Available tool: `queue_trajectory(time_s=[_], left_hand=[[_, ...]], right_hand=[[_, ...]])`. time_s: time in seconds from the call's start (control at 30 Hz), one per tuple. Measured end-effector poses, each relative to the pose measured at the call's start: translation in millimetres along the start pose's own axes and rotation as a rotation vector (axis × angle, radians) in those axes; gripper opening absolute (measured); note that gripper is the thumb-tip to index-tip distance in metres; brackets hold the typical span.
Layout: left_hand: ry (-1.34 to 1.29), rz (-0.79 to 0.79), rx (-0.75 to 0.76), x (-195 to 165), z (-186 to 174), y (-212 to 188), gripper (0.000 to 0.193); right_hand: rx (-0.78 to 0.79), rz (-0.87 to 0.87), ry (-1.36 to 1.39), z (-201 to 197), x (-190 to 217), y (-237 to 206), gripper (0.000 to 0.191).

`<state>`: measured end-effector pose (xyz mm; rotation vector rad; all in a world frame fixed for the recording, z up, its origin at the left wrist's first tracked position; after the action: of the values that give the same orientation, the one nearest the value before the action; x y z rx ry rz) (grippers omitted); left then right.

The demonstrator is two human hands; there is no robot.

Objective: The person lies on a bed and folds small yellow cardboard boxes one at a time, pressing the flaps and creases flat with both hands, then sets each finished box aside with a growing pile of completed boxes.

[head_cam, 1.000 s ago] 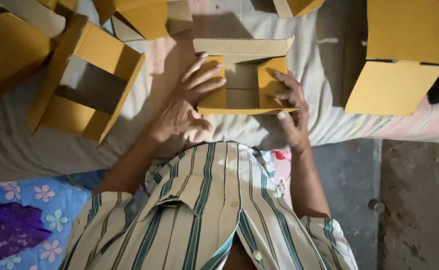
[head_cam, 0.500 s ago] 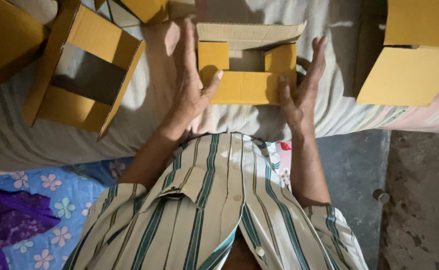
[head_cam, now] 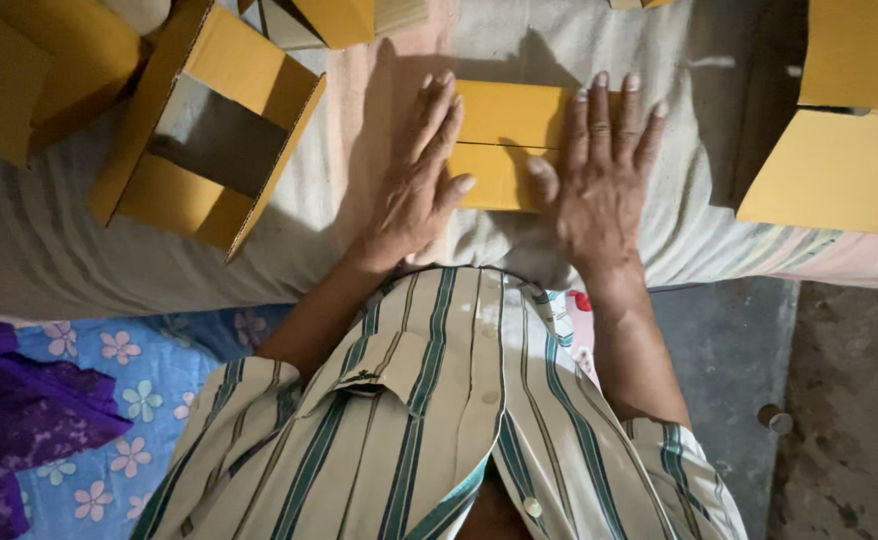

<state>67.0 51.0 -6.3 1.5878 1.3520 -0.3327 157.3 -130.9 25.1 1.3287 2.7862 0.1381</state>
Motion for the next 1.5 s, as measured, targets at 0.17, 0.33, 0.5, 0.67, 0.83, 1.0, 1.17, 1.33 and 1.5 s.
queue_trajectory(time_s=[0.17, 0.33, 0.5, 0.67, 0.83, 1.0, 1.17, 1.33, 1.5], left_hand=[[-0.183, -0.003, -0.054, -3, -10, 2, 0.089], [-0.396, -0.038, -0.189, 5, -18, 4, 0.091], [-0.174, -0.064, -0.162, 7, -15, 3, 0.079], [-0.024, -0.128, -0.016, 0, -11, -7, 0.066], [-0.082, -0.058, -0.042, -6, -13, -7, 0.074], [-0.135, -0.077, -0.032, 3, -8, -9, 0.081], [-0.108, -0.098, -0.103, 14, -5, -15, 0.087], [-0.127, -0.197, -0.123, 21, -4, -19, 0.084], [-0.057, -0.117, -0.074, 13, -2, -16, 0.079]], right_hand=[[0.096, -0.054, 0.094, 9, 59, 36, 0.082], [0.197, -0.300, -0.017, 18, 133, 66, 0.080], [0.100, -0.340, -0.049, 18, 124, 73, 0.077], [0.153, -0.067, 0.158, 14, 38, 55, 0.074], [0.070, 0.097, 0.029, 1, -15, 29, 0.071], [0.256, 0.189, 0.049, 8, 17, 36, 0.078], [0.254, -0.164, -0.060, 20, 101, 54, 0.072], [0.264, -0.272, 0.023, 26, 108, 63, 0.072], [0.155, -0.063, 0.165, 3, 40, 57, 0.070]])
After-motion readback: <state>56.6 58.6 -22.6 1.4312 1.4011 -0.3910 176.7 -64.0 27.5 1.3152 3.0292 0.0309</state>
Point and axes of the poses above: each hand's wrist, its own y-axis towards the middle knuckle, its own z-axis out of the palm, x = y × z, the point moved 6 cm from there along y, towards the middle knuckle, and after that the axes turned 8 degrees about -y, right-handed, at the moved point
